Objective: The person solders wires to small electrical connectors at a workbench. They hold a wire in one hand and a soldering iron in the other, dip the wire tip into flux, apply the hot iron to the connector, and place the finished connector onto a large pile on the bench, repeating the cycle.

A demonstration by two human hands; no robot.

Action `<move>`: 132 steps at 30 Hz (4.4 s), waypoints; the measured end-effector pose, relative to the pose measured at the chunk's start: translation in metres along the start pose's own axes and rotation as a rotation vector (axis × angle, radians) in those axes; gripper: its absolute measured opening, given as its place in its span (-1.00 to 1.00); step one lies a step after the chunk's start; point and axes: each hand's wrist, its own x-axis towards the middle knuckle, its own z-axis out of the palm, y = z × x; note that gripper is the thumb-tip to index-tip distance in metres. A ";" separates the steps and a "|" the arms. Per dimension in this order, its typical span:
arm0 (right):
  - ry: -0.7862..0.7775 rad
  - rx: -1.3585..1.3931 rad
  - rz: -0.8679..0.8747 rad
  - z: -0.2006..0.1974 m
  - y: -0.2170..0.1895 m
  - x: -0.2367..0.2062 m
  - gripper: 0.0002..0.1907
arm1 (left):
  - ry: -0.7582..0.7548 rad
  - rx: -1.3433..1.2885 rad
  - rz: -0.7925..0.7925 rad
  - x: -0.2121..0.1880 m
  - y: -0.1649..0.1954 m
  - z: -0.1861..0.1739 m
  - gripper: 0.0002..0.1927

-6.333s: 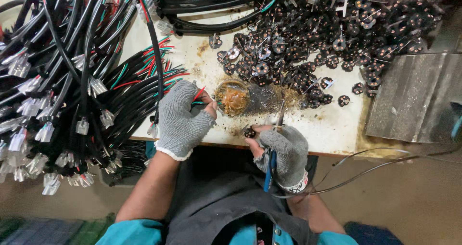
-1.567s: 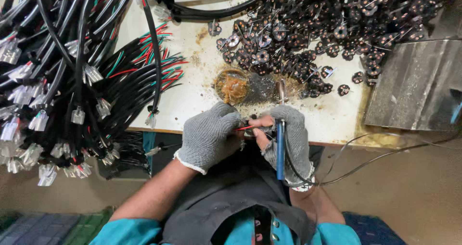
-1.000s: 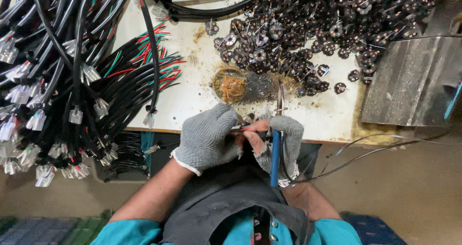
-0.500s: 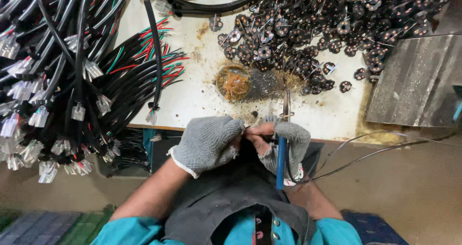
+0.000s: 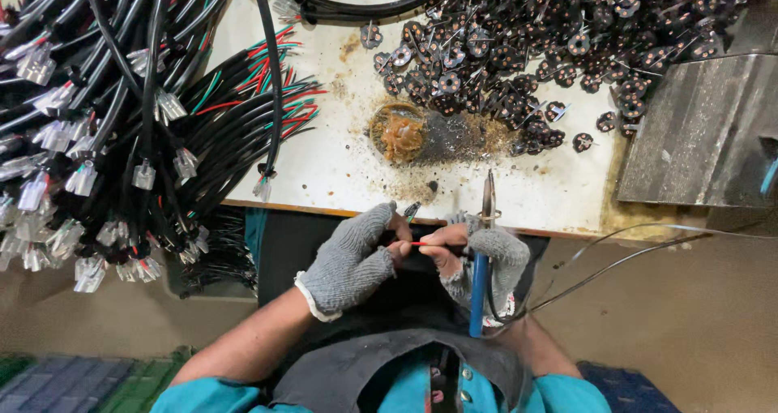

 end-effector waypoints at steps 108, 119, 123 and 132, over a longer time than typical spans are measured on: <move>-0.068 -0.505 -0.518 0.002 -0.016 0.063 -0.68 | 0.342 0.743 0.449 0.038 0.006 -0.022 -0.78; -0.039 -0.369 -0.665 -0.004 0.050 0.019 -0.83 | 0.344 0.706 0.466 0.037 0.005 -0.023 -0.79; -0.113 -0.490 -0.580 -0.008 0.060 0.012 -0.80 | 0.335 0.692 0.459 0.038 0.006 -0.023 -0.78; -0.339 -0.615 -0.682 -0.009 0.068 0.020 -0.54 | 0.332 0.673 0.458 0.037 0.008 -0.023 -0.80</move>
